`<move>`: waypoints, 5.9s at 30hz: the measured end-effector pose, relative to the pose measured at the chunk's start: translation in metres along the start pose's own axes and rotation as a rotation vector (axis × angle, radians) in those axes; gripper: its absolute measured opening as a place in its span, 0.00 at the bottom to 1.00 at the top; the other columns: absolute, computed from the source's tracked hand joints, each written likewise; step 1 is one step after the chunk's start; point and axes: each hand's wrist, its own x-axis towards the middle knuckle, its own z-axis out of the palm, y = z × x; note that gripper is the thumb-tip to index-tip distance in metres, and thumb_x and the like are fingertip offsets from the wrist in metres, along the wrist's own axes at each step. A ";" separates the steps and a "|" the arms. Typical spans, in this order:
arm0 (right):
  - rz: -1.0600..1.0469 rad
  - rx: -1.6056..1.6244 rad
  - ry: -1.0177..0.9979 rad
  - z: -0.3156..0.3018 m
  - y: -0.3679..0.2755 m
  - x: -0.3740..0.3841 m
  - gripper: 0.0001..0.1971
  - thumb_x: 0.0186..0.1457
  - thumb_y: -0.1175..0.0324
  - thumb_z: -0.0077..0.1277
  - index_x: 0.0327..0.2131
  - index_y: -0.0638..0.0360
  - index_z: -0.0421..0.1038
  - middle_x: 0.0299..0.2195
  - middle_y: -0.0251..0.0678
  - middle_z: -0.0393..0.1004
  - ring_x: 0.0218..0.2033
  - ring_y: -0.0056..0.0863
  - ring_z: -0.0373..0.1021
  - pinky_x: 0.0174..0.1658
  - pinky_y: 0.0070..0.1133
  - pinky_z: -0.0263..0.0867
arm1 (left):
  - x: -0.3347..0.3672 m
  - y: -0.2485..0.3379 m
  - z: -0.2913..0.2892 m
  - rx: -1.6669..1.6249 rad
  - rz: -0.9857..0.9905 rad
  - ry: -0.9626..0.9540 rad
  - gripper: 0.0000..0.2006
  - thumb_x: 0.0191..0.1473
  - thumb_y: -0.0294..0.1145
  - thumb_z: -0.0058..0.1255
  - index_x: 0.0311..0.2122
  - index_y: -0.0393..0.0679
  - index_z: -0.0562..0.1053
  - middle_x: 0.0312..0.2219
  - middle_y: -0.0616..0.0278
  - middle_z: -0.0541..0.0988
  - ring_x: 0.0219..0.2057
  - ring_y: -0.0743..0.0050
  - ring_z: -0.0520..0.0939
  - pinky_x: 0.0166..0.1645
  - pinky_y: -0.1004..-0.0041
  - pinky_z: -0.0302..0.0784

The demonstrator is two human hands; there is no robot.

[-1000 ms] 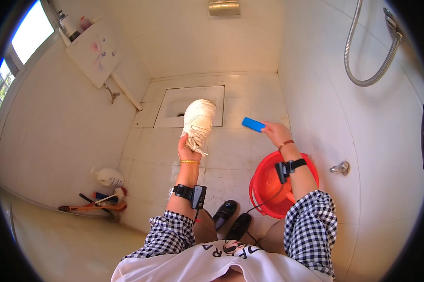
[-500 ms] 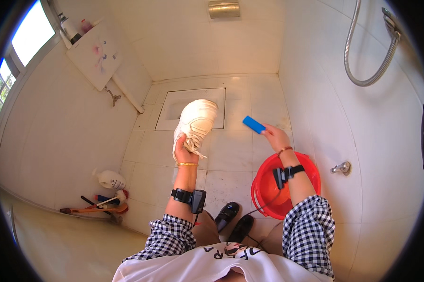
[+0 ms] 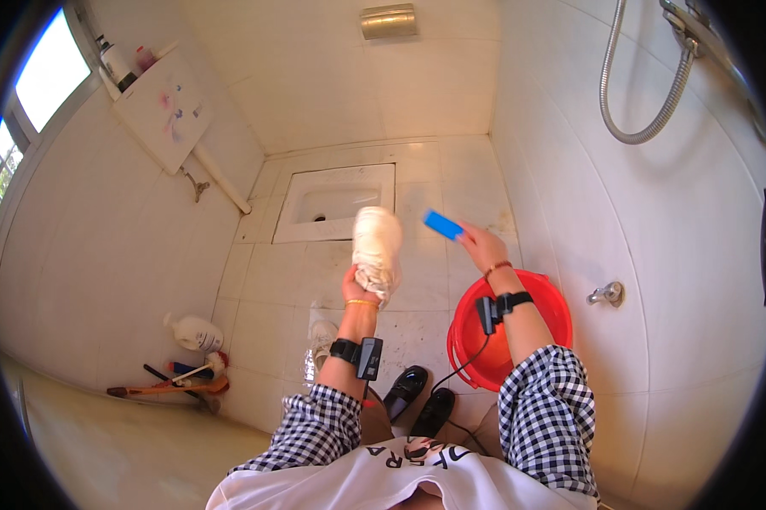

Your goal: The person scrubs a black shoe with a blue brush, dipping the brush into a red bucket of water. Then the person picks up a white sneaker and scrubs it with the same brush, repeatedly dipping the brush into the bucket.

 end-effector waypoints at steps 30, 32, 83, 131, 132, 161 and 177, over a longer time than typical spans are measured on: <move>-0.084 0.485 0.017 0.036 -0.026 0.003 0.16 0.55 0.67 0.48 0.48 0.57 0.68 0.26 0.25 0.71 0.26 0.12 0.63 0.30 0.13 0.61 | -0.007 -0.002 0.042 -0.147 0.040 0.137 0.23 0.52 0.37 0.31 0.52 0.39 0.65 0.51 0.51 0.68 0.52 0.47 0.68 0.57 0.51 0.59; -0.085 0.393 0.062 0.037 -0.009 -0.002 0.17 0.55 0.67 0.48 0.48 0.57 0.68 0.24 0.25 0.69 0.24 0.13 0.62 0.29 0.14 0.61 | -0.008 0.009 0.043 -0.106 0.059 0.092 0.23 0.53 0.37 0.31 0.52 0.39 0.65 0.51 0.51 0.68 0.52 0.48 0.68 0.58 0.51 0.59; -0.027 0.459 0.101 -0.092 -0.043 -0.050 0.17 0.51 0.60 0.51 0.44 0.53 0.70 0.32 0.43 0.75 0.35 0.37 0.72 0.37 0.26 0.66 | -0.013 -0.013 0.045 -0.019 -0.020 -0.077 0.24 0.54 0.41 0.35 0.54 0.40 0.63 0.52 0.55 0.68 0.52 0.55 0.69 0.56 0.60 0.62; -0.152 0.478 0.178 0.025 -0.111 0.016 0.20 0.51 0.64 0.52 0.49 0.50 0.66 0.28 0.40 0.75 0.27 0.33 0.73 0.31 0.24 0.67 | -0.006 0.013 0.044 -0.117 0.249 0.092 0.23 0.58 0.41 0.29 0.53 0.41 0.64 0.51 0.55 0.68 0.51 0.55 0.70 0.56 0.58 0.63; -0.276 0.520 0.184 0.032 -0.123 0.019 0.20 0.51 0.64 0.51 0.49 0.50 0.66 0.30 0.41 0.75 0.28 0.30 0.73 0.33 0.23 0.67 | -0.008 0.012 0.047 -0.118 0.227 0.076 0.23 0.58 0.41 0.29 0.53 0.40 0.64 0.51 0.55 0.69 0.50 0.55 0.70 0.56 0.58 0.63; -0.018 0.811 0.125 -0.040 -0.085 0.021 0.18 0.54 0.66 0.49 0.49 0.54 0.67 0.24 0.28 0.72 0.22 0.15 0.63 0.25 0.14 0.61 | -0.020 0.027 0.063 -0.024 0.257 -0.182 0.24 0.58 0.44 0.35 0.55 0.40 0.61 0.52 0.57 0.67 0.53 0.57 0.68 0.57 0.61 0.63; -0.242 0.805 0.194 -0.047 -0.109 0.030 0.17 0.49 0.64 0.52 0.44 0.53 0.71 0.31 0.41 0.76 0.31 0.30 0.74 0.36 0.22 0.67 | -0.016 0.041 0.079 0.132 0.530 -0.091 0.22 0.57 0.39 0.42 0.53 0.37 0.63 0.51 0.57 0.68 0.50 0.63 0.70 0.54 0.66 0.66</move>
